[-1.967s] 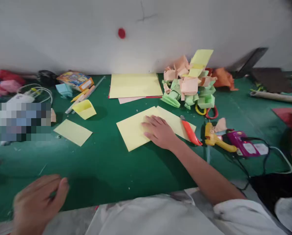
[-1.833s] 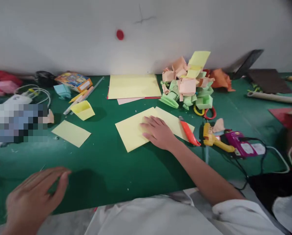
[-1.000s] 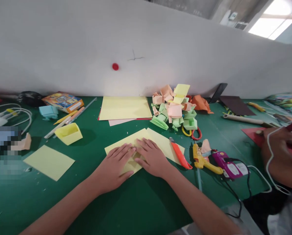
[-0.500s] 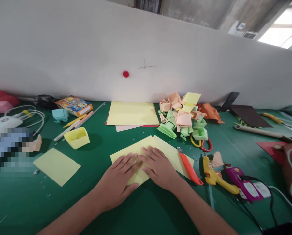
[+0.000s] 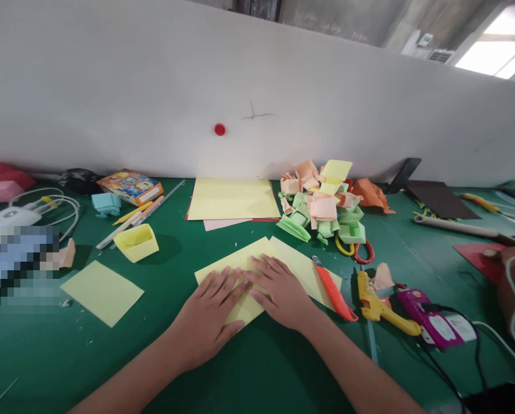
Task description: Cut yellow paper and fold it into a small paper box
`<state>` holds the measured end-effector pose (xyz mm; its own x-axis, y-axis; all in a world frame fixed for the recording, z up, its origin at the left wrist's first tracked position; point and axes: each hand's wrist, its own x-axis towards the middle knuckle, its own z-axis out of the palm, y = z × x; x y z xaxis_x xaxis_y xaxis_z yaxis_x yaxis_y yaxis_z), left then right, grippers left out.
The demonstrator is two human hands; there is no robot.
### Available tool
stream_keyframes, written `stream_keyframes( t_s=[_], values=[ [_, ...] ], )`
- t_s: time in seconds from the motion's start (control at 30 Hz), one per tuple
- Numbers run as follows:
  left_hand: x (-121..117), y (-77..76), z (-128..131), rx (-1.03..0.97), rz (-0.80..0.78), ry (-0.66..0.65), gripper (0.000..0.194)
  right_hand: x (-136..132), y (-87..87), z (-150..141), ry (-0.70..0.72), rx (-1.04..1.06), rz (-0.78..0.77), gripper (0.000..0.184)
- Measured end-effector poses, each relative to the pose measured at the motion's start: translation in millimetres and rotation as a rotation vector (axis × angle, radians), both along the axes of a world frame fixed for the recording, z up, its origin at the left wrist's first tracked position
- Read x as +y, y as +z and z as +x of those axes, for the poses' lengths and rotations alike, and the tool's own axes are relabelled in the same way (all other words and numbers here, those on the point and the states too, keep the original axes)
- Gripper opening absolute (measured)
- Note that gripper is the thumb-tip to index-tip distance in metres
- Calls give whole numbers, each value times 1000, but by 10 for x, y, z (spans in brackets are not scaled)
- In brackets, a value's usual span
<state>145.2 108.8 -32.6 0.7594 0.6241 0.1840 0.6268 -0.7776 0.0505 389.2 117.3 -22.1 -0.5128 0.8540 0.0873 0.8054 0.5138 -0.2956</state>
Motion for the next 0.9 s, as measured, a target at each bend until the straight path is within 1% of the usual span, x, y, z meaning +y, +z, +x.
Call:
stream_keyframes(
  t_s=[0.2, 0.27, 0.4, 0.57, 0.67, 0.77, 0.9],
  values=[
    [8, 12, 4, -1, 29, -2, 74, 2, -14, 3, 3, -8, 6, 50],
    [8, 18, 3, -9, 37, -3, 71, 3, -21, 4, 4, -8, 14, 50],
    [-11, 65, 22, -52, 37, -62, 56, -2, -15, -3, -7, 3, 13, 48],
    [-65, 181, 73, -183, 80, -141, 31, -13, -9, -1, -27, 21, 5, 46],
    [-78, 236, 94, -264, 87, -217, 25, -13, -11, 12, -23, 18, 3, 46],
    [-74, 255, 98, -287, 60, -269, 23, -13, -11, 17, -23, 12, 1, 47],
    [-78, 250, 91, -272, -24, -280, 24, -11, -14, 9, -26, 6, 3, 47]
  ],
)
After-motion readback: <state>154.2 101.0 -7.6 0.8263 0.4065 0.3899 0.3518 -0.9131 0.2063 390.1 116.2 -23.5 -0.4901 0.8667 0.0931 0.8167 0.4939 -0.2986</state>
